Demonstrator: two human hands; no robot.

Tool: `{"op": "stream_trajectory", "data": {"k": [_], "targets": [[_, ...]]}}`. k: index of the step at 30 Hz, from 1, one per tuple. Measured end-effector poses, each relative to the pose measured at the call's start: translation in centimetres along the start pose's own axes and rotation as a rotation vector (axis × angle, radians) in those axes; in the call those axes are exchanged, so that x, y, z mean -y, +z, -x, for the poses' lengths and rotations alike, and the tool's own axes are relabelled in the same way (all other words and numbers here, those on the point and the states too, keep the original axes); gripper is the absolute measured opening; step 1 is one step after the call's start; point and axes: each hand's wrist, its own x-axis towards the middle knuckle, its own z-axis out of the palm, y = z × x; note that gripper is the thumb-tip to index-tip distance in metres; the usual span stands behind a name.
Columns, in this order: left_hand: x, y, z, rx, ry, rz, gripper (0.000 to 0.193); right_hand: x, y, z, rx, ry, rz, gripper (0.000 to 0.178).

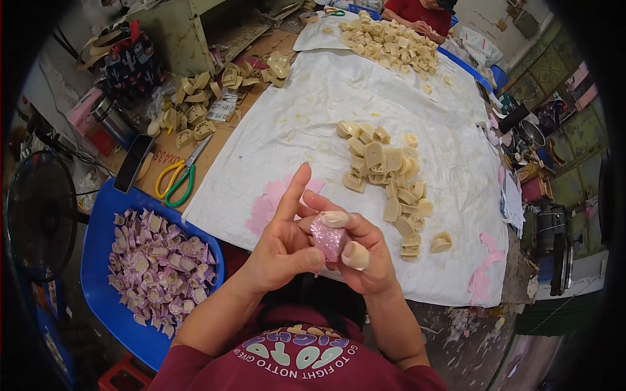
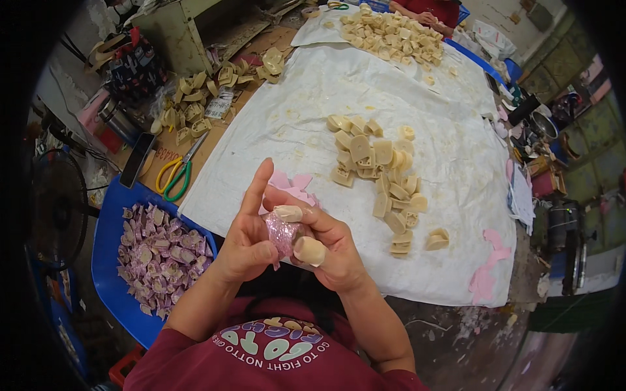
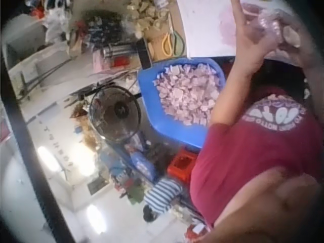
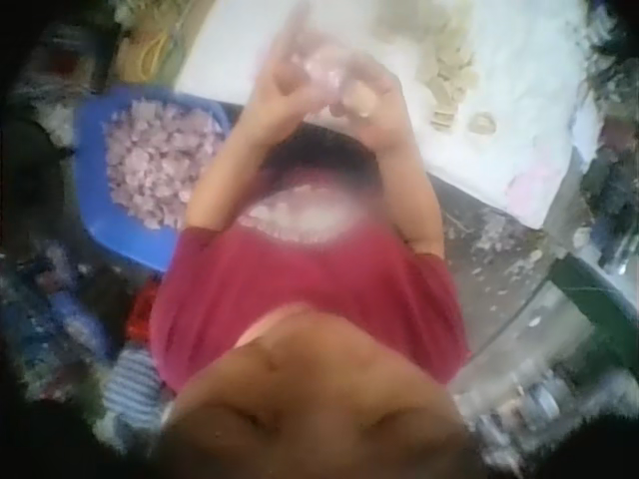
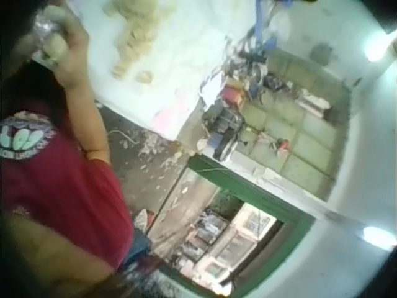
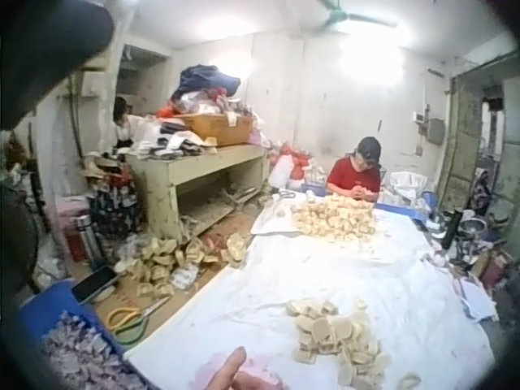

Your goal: The person wraps small, beige, shell-shaped items with pink paper wrappers by hand. They pick up a wrapper and an item, fold the wrapper around the item, and place the finished product into a blue bin. The process is repeated continuously throughout the video.

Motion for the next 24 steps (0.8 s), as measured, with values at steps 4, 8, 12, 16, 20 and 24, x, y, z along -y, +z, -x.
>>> {"op": "stream_trajectory", "data": {"k": [4, 8, 12, 16, 20, 24], "targets": [[0.5, -0.8, -0.2, -0.016, -0.006, -0.038, 0.104, -1.2, -1.3, 0.4, -0.080, 0.027, 0.136, 0.050], [0.1, -1.7, -0.5, 0.054, 0.112, -0.463, 0.102, -1.1, -1.9, 0.1, -0.230, 0.081, 0.028, 0.043], [-1.7, -2.1, -1.1, 0.201, 0.331, -1.281, 0.096, 0.4, -3.2, 0.0, -0.377, 0.335, 0.167, 0.033], [-2.3, -2.3, -1.0, 0.261, 0.488, -1.491, 0.085, 0.6, -3.2, 0.2, -0.323, 0.313, 0.282, 0.023], [-2.8, -2.9, 0.0, 0.311, 0.347, -1.545, 0.064, 1.0, -2.4, 0.8, -0.248, 0.269, 0.242, 0.019], [-2.8, -2.8, 0.0, 0.293, 0.407, -1.635, 0.056, 0.7, -1.3, 0.8, -0.253, 0.125, 0.677, 0.017]]}}
